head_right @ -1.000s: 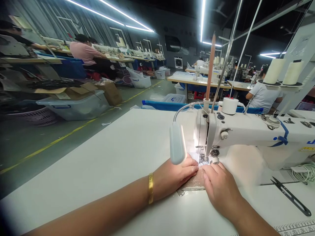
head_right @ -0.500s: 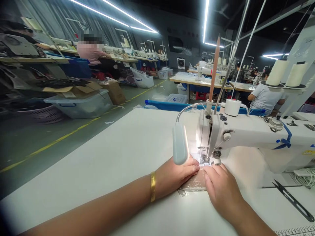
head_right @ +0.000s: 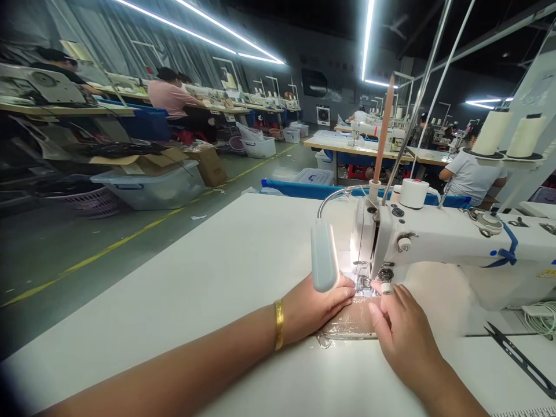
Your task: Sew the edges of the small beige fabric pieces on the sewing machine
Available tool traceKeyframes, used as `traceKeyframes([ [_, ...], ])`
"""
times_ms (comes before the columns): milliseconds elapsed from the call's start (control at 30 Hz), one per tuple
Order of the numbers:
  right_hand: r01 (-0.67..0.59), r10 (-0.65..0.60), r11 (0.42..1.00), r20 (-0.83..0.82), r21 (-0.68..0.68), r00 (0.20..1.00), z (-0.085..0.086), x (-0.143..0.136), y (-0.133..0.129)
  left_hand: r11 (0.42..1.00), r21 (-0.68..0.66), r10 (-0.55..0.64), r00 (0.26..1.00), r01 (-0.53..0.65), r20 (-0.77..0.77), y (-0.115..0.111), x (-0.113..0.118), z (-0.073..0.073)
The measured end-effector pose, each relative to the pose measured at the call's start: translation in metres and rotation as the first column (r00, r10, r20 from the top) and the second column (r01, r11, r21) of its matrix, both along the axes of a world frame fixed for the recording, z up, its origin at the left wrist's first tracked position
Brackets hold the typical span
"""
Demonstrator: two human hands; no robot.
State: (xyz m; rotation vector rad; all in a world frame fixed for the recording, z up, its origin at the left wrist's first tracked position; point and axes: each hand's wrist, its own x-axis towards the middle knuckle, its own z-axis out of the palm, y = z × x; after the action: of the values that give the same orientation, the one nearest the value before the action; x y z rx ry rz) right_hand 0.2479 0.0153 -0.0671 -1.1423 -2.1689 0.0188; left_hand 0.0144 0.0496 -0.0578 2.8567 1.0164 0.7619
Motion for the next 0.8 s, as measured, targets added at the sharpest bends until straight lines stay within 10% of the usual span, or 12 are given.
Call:
traceKeyframes([
  [333,-0.229,0.215,0.972,0.211,0.046,0.954,0.001,-0.006,-0.04,0.991,0.071,0.115,0.993,-0.114,-0.014,0.004,-0.008,-0.001],
  [800,-0.009,-0.007,0.99,0.117,0.138,0.993,-0.008,0.038,-0.076,0.991,0.037,0.129,0.992,-0.129,0.008,0.015,-0.016,-0.004],
])
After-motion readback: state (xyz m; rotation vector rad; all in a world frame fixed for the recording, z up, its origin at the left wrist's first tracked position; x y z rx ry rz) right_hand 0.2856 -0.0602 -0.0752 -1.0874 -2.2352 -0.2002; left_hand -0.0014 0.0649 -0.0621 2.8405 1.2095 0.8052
